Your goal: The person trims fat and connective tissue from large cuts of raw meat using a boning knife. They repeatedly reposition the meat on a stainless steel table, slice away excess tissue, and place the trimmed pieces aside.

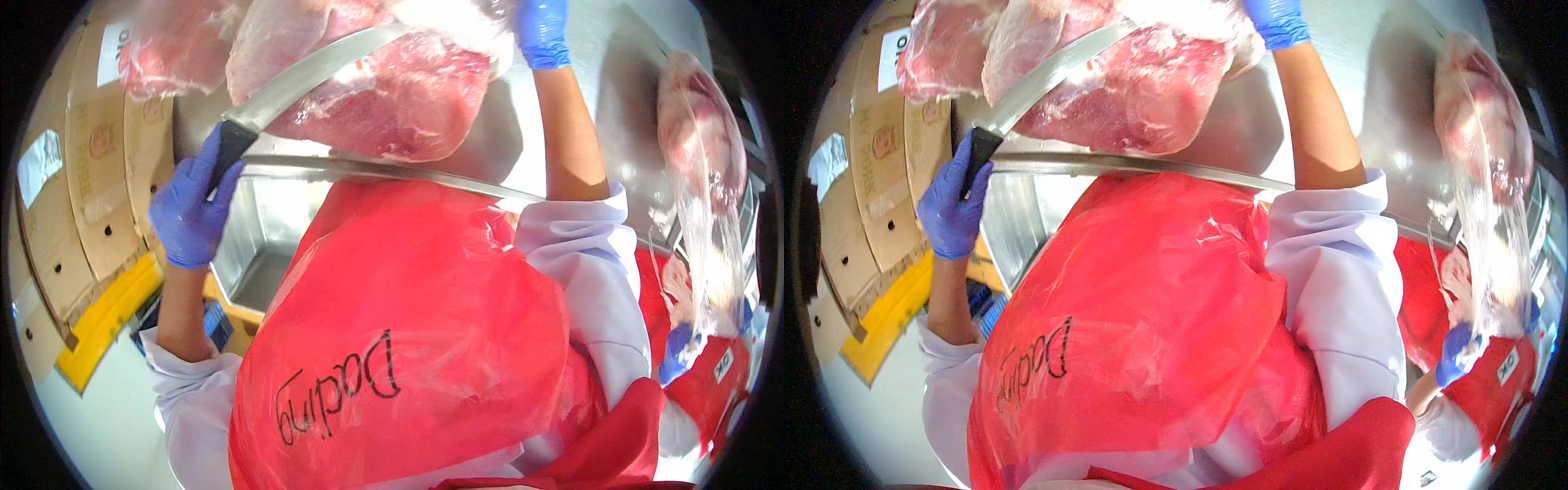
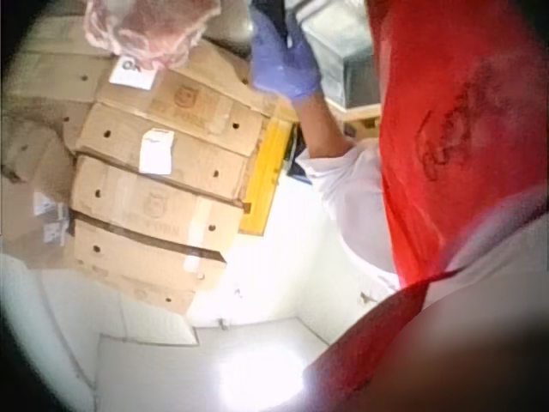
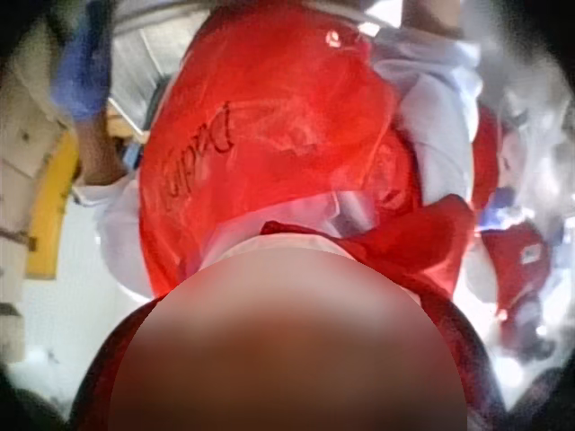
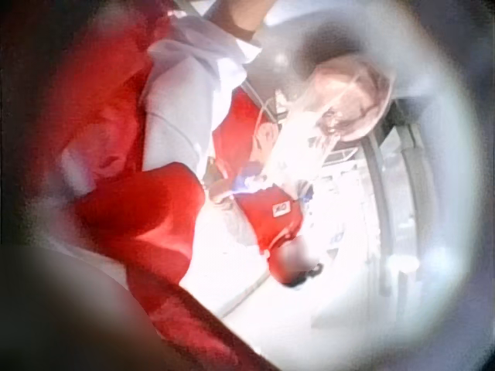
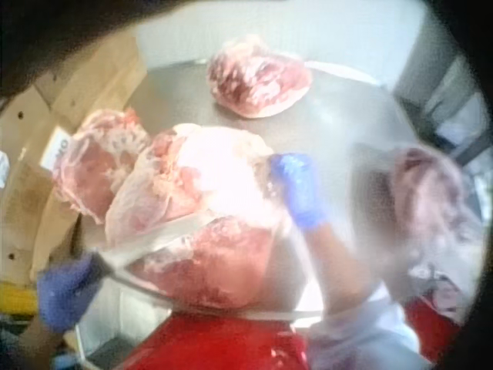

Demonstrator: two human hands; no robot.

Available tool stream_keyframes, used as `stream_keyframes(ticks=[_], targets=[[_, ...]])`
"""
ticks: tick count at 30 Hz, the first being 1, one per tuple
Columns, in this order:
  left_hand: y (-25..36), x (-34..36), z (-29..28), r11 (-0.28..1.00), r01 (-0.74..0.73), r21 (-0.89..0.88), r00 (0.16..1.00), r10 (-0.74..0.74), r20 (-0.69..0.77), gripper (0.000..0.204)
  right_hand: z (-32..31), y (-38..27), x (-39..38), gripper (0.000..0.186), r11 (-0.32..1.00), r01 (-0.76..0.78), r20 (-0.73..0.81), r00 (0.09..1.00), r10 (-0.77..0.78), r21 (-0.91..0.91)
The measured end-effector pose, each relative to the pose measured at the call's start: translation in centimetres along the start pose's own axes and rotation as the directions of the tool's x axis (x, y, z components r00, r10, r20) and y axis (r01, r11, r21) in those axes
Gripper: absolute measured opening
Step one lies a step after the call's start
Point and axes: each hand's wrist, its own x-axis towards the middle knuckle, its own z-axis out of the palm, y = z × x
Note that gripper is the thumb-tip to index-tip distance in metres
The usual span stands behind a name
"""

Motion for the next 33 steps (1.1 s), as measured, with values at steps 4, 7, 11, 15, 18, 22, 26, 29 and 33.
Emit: stream_keyframes(ticks=[4,7,11,15,18,22,26,29,33], targets=[[-3.3,3.6,-0.9,0.990,-0.140,-0.030,0.990,0.139,-0.008,0.048,0.0,-4.6,-1.9,0.047,0.975,-0.185,0.141,0.976,0.168,0.121],[-5.0,5.8,-2.4,0.965,-0.252,-0.076,0.968,0.252,-0.005,0.045,-0.7,-6.2,-4.0,0.052,0.983,-0.180,0.196,0.966,0.169,0.041],[-2.0,5.3,-7.9,0.987,-0.089,-0.136,0.989,0.104,0.109,0.042,-2.5,-7.8,-5.0,0.048,0.984,-0.132,0.206,0.966,0.155,-0.120],[-0.6,1.7,-11.2,0.991,0.051,-0.120,0.989,-0.033,0.145,0.042,-2.9,-5.2,-8.4,0.035,0.934,-0.349,0.131,0.925,0.357,-0.078],[3.0,0.3,-11.8,0.974,0.121,-0.192,0.960,-0.066,0.273,0.042,-3.2,-6.7,-10.1,0.035,0.943,-0.333,0.164,0.929,0.331,-0.014],[6.4,-1.1,-11.5,0.965,0.152,-0.215,0.937,-0.072,0.341,0.044,-5.5,-7.4,-10.0,0.036,0.940,-0.339,0.254,0.906,0.340,-0.049],[7.5,-1.6,-9.9,0.970,0.142,-0.196,0.942,-0.072,0.327,0.041,-3.7,-12.1,-5.0,0.036,0.895,-0.267,0.074,0.947,0.312,-0.356],[9.6,-0.9,-10.4,0.963,0.208,-0.169,0.936,-0.146,0.321,0.039,-6.5,-2.2,1.0,0.022,0.912,-0.061,0.125,0.985,0.121,-0.405],[12.2,0.0,-10.5,0.980,0.147,-0.137,0.951,-0.102,0.292,0.038,-3.3,1.9,7.4,0.027,0.936,-0.024,0.357,0.921,0.157,-0.352]])
